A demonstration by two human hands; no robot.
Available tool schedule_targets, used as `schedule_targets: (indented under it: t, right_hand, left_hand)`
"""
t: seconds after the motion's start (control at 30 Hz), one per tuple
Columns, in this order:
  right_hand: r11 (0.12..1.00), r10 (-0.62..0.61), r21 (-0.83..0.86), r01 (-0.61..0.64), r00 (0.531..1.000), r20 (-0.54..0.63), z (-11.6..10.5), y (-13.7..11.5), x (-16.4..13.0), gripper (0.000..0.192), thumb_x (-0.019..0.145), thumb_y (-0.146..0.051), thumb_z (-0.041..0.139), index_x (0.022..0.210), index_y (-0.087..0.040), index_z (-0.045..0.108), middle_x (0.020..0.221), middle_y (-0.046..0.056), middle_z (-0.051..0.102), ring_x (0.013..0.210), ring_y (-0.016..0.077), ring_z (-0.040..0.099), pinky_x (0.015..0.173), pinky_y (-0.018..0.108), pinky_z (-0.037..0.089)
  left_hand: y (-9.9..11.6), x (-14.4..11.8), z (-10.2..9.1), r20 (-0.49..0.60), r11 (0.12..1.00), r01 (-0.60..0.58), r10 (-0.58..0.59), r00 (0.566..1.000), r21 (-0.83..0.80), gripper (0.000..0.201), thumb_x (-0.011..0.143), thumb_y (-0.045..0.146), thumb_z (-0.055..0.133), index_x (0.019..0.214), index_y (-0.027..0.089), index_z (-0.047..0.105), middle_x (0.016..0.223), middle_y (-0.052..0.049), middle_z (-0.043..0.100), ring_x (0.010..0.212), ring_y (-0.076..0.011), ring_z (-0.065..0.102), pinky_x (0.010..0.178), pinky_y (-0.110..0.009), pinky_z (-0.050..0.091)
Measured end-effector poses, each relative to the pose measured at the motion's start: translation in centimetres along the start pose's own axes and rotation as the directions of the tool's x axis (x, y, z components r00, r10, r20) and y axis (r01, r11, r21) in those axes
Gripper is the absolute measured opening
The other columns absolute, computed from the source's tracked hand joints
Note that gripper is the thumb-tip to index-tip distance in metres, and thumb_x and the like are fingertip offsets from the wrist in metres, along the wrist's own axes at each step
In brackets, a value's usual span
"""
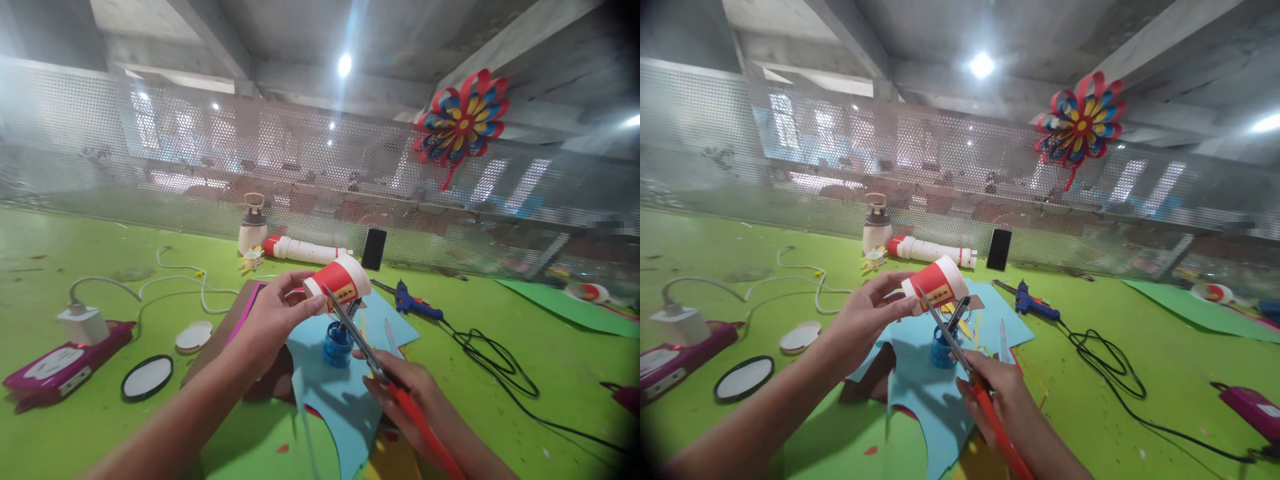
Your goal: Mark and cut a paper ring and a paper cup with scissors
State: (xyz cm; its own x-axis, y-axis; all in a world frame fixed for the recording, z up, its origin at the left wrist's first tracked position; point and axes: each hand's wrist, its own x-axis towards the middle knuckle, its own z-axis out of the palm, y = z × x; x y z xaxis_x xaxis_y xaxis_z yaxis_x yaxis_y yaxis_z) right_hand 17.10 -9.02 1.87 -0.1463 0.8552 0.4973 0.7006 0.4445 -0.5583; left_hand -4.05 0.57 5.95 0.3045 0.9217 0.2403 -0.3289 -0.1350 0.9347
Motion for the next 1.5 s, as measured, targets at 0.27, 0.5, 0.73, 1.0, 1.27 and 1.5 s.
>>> schedule_targets:
  t: [0.27,0.5,0.73,1.0,1.27,1.5]
  right_hand:
    - [0.997,-0.031,-0.072,0.033,0.999,0.032,-0.2,0.5,-0.2,0.031,0.094,-0.026,0.048,0.109,-0.014,0.073,0.069,-0.001,0.060,0.056,0.0132,0.051,0.055,0.022,0.044]
    - [0.996,-0.042,-0.073,0.047,0.997,0.069,-0.1,1.5,-0.1,0.030,0.094,-0.023,0.048,0.112,-0.015,0.071,0.089,0.006,0.074,0.067,0.0177,0.065,0.061,0.024,0.050]
    - [0.995,-0.063,-0.077,0.071,0.993,0.096,-0.4,1.3,0.4,0.031,0.093,-0.023,0.049,0.111,-0.012,0.071,0.071,0.003,0.068,0.060,0.0168,0.060,0.057,0.024,0.049]
    - [0.993,-0.064,-0.094,0.076,0.990,0.127,-0.6,1.8,0.1,0.033,0.093,-0.022,0.049,0.117,-0.012,0.071,0.080,0.005,0.071,0.062,0.0163,0.063,0.056,0.023,0.051]
    - [0.993,-0.033,-0.105,0.048,0.990,0.138,-0.6,1.9,0.0,0.035,0.096,-0.024,0.047,0.120,-0.014,0.070,0.080,0.005,0.072,0.063,0.0175,0.065,0.057,0.023,0.054]
    - [0.991,-0.073,-0.107,0.084,0.992,0.103,-0.4,2.4,-0.1,0.033,0.095,-0.025,0.049,0.118,-0.015,0.071,0.093,0.009,0.077,0.073,0.0204,0.071,0.064,0.025,0.056]
  left_hand:
    - [0.7,0.1,-0.2,0.150,0.994,0.056,-0.041,0.988,-0.097,0.048,0.074,0.035,0.082,0.115,0.013,0.071,0.101,-0.013,0.076,0.091,-0.0240,0.068,0.081,-0.035,0.050]
    - [0.5,0.4,-0.5,0.117,0.986,0.131,-0.118,0.986,-0.106,0.051,0.074,0.037,0.082,0.116,0.012,0.069,0.098,-0.013,0.075,0.082,-0.0201,0.065,0.072,-0.032,0.052]
    - [0.7,0.6,-0.4,0.125,0.984,0.129,-0.113,0.986,-0.123,0.045,0.072,0.031,0.084,0.109,0.010,0.071,0.101,-0.014,0.074,0.080,-0.0181,0.066,0.074,-0.031,0.052]
    - [0.8,0.5,-0.1,0.067,0.984,0.101,-0.092,0.993,-0.146,0.047,0.063,0.027,0.090,0.103,0.010,0.073,0.095,-0.013,0.076,0.079,-0.0204,0.069,0.075,-0.034,0.055]
    - [0.7,0.5,-0.2,0.080,0.992,0.093,-0.086,0.993,-0.088,0.050,0.063,0.032,0.090,0.105,0.010,0.074,0.098,-0.015,0.076,0.086,-0.0243,0.070,0.078,-0.037,0.055]
    - [0.4,0.6,0.0,0.092,0.992,0.089,-0.081,0.992,-0.086,0.043,0.068,0.031,0.086,0.102,0.008,0.074,0.100,-0.017,0.076,0.087,-0.0237,0.069,0.080,-0.038,0.055]
